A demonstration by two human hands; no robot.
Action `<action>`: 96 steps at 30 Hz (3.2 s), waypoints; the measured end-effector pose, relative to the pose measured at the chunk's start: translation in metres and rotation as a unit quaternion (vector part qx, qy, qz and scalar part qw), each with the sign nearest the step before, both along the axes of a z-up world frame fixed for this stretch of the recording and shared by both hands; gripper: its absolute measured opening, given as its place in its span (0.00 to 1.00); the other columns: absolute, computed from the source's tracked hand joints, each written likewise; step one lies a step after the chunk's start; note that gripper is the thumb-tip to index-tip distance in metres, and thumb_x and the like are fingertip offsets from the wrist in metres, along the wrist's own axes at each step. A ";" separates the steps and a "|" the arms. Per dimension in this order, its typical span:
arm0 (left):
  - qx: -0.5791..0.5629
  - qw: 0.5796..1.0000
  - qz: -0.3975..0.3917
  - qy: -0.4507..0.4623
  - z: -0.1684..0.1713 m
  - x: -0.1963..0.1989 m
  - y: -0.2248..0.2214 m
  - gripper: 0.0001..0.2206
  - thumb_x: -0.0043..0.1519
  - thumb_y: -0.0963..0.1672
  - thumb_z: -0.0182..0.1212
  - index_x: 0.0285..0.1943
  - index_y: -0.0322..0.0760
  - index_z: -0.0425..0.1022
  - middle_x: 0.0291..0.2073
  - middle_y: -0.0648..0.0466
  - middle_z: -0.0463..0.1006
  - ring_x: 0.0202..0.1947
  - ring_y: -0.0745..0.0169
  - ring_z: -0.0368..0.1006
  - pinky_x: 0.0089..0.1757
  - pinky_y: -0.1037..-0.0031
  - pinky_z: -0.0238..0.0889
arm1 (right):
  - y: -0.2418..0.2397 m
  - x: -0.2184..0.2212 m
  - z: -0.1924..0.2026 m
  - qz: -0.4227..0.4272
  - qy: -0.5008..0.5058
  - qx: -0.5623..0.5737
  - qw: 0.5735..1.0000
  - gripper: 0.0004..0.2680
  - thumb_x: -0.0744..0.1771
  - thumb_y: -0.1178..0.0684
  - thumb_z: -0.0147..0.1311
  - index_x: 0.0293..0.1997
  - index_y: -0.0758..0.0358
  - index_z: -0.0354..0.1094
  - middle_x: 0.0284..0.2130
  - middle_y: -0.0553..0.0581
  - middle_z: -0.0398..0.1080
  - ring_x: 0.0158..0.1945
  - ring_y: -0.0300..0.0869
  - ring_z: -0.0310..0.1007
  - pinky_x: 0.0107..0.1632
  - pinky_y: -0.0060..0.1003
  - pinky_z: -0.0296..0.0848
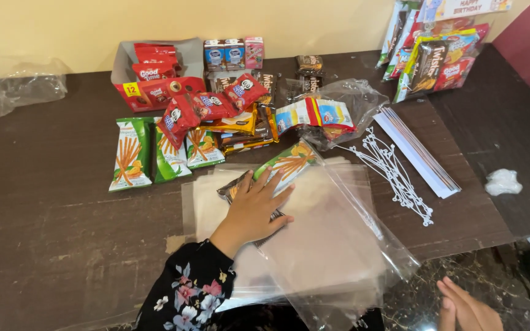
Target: A person is selecting various packaged snack items from a table and placing them into a clear plastic bag.
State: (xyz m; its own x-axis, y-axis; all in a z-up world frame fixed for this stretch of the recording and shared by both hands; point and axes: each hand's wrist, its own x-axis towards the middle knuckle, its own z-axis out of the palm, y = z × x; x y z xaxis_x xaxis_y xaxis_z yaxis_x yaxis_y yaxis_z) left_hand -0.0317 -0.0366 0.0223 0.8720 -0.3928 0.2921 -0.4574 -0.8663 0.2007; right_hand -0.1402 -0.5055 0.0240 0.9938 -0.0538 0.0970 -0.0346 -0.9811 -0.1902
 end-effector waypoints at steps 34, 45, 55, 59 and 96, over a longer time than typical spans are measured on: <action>-0.034 0.970 0.139 0.198 0.040 -0.041 0.032 0.42 0.66 0.63 0.44 0.80 0.33 0.46 0.79 0.37 0.41 0.79 0.42 0.33 0.70 0.47 0.24 | 0.107 0.159 0.016 0.125 -0.015 0.538 0.834 0.10 0.72 0.65 0.44 0.55 0.72 0.73 0.48 0.70 0.75 0.48 0.49 0.75 0.54 0.42 0.76; 0.011 0.971 0.137 0.197 0.017 -0.046 0.031 0.47 0.65 0.65 0.46 0.81 0.32 0.39 0.80 0.40 0.35 0.79 0.41 0.26 0.68 0.43 0.21 | 0.114 0.149 0.026 0.117 -0.022 0.524 0.844 0.09 0.72 0.65 0.45 0.55 0.72 0.74 0.48 0.70 0.76 0.48 0.49 0.75 0.54 0.42 0.75; -0.009 0.974 0.132 0.185 0.012 -0.046 0.033 0.47 0.64 0.65 0.46 0.81 0.32 0.40 0.80 0.40 0.36 0.79 0.41 0.27 0.68 0.41 0.22 | 0.113 0.151 0.021 0.129 -0.030 0.487 0.864 0.09 0.72 0.64 0.48 0.54 0.70 0.75 0.48 0.69 0.77 0.48 0.49 0.77 0.52 0.43 0.77; -0.025 0.972 0.129 0.196 0.017 -0.046 0.033 0.46 0.65 0.64 0.47 0.81 0.31 0.40 0.80 0.39 0.36 0.79 0.40 0.28 0.68 0.41 0.22 | 0.115 0.152 0.020 0.121 -0.026 0.480 0.868 0.09 0.71 0.65 0.48 0.53 0.69 0.76 0.48 0.69 0.77 0.49 0.49 0.77 0.53 0.43 0.77; 0.091 0.969 0.211 -0.086 0.031 0.376 0.109 0.13 0.61 0.40 0.57 0.55 0.37 0.72 0.47 0.48 0.79 0.48 0.43 0.75 0.37 0.53 0.69 | 0.102 0.173 -0.003 0.014 0.087 0.402 0.911 0.11 0.66 0.54 0.55 0.49 0.59 0.84 0.47 0.53 0.85 0.50 0.39 0.84 0.55 0.34 0.75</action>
